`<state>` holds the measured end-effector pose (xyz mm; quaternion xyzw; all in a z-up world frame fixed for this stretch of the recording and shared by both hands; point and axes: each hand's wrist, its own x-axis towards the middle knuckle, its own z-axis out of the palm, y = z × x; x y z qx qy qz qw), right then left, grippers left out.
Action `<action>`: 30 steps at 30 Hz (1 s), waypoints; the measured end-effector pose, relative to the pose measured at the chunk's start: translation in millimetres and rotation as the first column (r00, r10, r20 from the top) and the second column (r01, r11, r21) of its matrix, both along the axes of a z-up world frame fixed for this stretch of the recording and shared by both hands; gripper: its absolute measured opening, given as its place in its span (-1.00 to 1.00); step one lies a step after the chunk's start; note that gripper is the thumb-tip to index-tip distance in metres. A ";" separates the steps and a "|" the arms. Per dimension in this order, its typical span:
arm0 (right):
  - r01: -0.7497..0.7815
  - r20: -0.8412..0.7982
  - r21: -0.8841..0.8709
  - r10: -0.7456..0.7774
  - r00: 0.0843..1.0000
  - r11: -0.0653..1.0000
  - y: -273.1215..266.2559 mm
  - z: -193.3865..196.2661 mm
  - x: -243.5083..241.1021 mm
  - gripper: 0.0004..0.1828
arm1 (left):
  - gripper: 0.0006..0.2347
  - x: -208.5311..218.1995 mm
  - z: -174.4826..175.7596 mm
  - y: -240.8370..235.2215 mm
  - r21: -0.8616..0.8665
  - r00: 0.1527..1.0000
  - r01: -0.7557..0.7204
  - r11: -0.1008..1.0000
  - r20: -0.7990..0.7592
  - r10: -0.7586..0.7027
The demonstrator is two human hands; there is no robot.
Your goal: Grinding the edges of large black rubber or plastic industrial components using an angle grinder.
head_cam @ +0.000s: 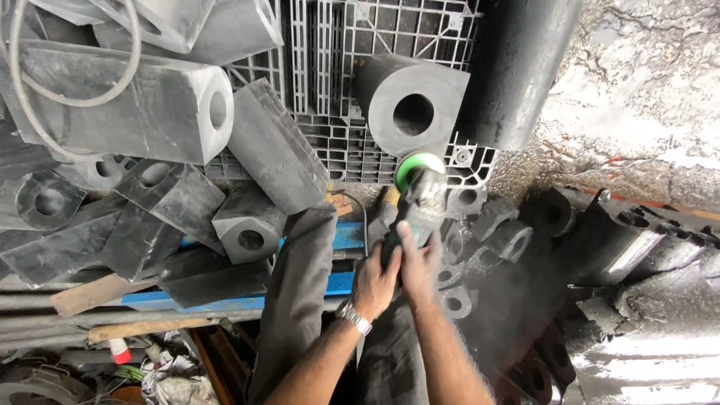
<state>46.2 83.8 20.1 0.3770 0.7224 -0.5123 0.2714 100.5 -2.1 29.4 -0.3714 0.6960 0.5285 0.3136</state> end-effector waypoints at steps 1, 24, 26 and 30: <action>0.009 -0.119 -0.072 -0.017 0.993 0.997 3.3 -7.9 10.6 -0.20 | -0.50 4.5 -2.6 0.9 0.003 0.999 -0.028 1.000 -0.036 0.028; 0.034 -0.105 -0.071 -0.042 0.994 0.997 68.6 -27.0 -6.1 -0.31 | -0.36 -14.7 -10.8 44.9 0.175 0.990 -0.107 0.979 -0.077 0.122; -0.076 0.116 0.229 0.050 0.992 0.970 76.5 -28.0 -2.3 -0.29 | -0.37 -18.1 -5.2 44.3 0.205 0.993 -0.101 0.974 -0.042 0.112; 0.002 -0.016 0.026 -0.002 1.000 1.000 38.8 -1.7 -30.3 -0.24 | -0.36 -18.6 -9.8 38.5 0.180 0.986 -0.148 0.972 -0.054 0.160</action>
